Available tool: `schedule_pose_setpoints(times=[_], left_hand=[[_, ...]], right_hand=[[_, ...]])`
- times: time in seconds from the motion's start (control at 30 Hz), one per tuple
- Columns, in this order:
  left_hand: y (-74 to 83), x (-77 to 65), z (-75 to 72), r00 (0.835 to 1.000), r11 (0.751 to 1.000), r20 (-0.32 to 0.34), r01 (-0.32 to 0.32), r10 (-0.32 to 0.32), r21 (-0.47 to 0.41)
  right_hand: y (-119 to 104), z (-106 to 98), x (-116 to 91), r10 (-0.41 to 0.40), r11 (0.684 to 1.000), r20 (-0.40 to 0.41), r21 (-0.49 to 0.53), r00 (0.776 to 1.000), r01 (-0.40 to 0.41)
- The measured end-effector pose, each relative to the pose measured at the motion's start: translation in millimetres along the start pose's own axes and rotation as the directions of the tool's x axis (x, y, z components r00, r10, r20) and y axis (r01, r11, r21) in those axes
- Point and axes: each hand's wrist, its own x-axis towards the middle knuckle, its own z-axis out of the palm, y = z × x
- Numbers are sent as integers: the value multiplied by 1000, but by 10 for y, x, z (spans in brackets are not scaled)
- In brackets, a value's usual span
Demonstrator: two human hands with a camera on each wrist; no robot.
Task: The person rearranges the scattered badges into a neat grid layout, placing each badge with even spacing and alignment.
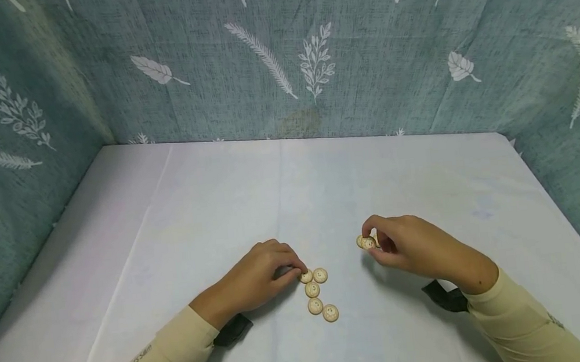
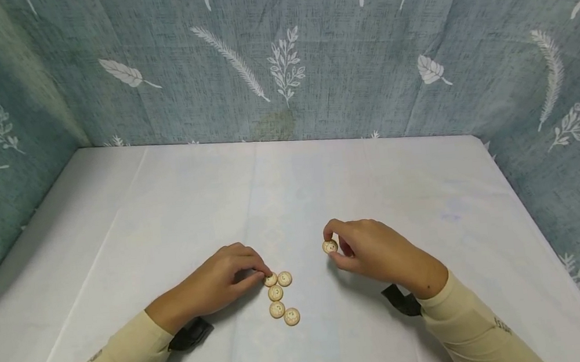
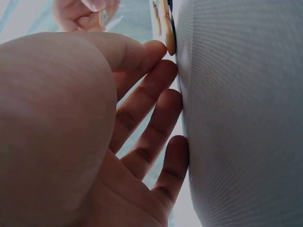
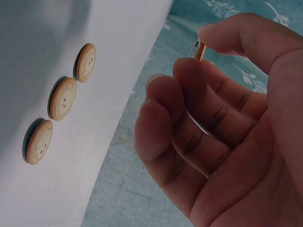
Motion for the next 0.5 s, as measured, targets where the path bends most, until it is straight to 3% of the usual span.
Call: schedule_pose_setpoints(times=[0.5], left_hand=[[-14, 8, -3, 1000, 1000, 4, -8, 8, -1]], right_hand=[[102, -41, -2, 58, 998, -20, -3, 998, -58]])
